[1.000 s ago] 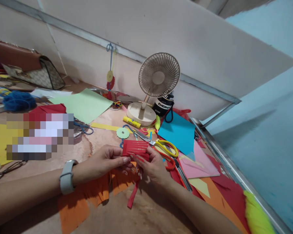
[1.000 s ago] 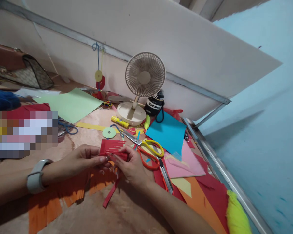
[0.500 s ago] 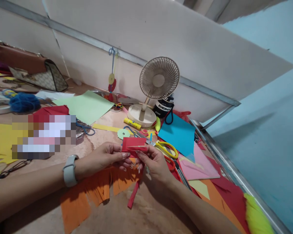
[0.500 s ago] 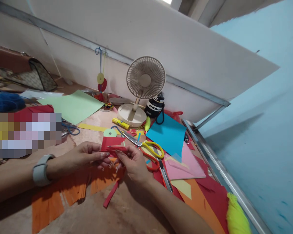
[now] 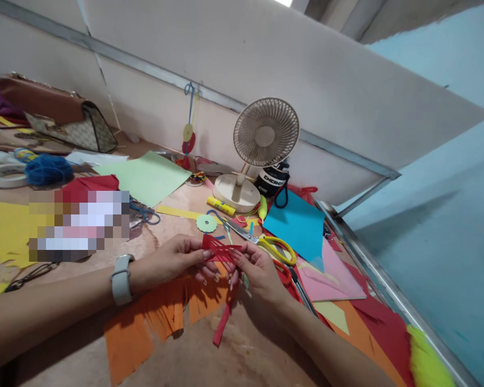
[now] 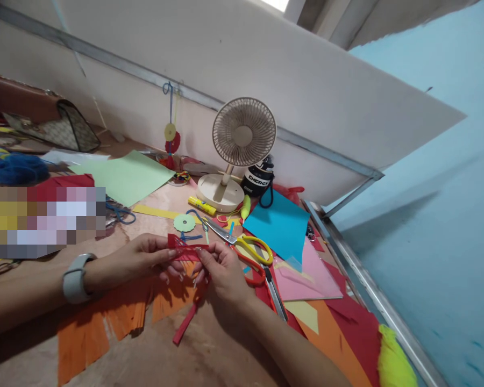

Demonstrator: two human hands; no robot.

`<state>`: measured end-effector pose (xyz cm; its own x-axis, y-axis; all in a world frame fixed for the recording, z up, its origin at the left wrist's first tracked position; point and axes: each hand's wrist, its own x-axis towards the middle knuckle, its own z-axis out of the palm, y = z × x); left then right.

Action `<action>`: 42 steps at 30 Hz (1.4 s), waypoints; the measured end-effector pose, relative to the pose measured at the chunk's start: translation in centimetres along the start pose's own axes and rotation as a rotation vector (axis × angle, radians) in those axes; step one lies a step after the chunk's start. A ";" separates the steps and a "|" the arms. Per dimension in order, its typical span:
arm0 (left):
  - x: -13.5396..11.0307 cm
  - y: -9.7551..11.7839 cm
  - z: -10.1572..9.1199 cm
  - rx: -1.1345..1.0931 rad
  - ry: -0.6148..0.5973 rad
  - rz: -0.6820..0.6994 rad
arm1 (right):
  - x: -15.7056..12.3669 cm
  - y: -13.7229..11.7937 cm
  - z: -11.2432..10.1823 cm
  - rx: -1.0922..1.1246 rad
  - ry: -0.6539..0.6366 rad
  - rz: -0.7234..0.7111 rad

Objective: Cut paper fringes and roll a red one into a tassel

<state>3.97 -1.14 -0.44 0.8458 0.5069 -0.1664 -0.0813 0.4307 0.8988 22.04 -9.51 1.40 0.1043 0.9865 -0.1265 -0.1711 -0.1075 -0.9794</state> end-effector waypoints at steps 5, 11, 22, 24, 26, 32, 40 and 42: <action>0.2 0.0 -0.6 -0.054 0.065 0.004 | 0.9 0.0 -1.2 -0.002 0.101 -0.108; -0.1 0.5 -0.5 -0.072 0.052 0.001 | 0.8 -0.4 -1.4 -0.017 0.073 -0.091; -0.1 0.1 0.2 -0.157 0.181 0.041 | -0.5 1.3 -0.4 -0.009 -0.103 0.147; -0.2 0.0 0.5 -0.153 0.159 0.035 | -0.7 1.6 -0.2 -0.003 -0.117 0.149; -0.2 -0.1 0.6 -0.139 0.153 0.044 | -0.8 1.4 -0.1 -0.034 -0.139 0.135; 0.4 0.0 -0.2 -0.228 0.188 0.089 | -0.2 -3.5 -2.5 -0.757 -0.198 -0.085; 0.4 1.0 -0.8 -0.168 0.187 0.165 | -2.7 -6.7 -8.9 -1.654 -0.004 0.010; 0.4 1.2 -0.8 -0.158 0.167 0.179 | -3.5 -6.2 -9.5 -1.668 -0.004 0.054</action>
<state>3.79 0.20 0.27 0.7129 0.6959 -0.0870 -0.3138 0.4275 0.8478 32.08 -13.44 6.41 0.1306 0.9775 -0.1655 0.9882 -0.1418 -0.0575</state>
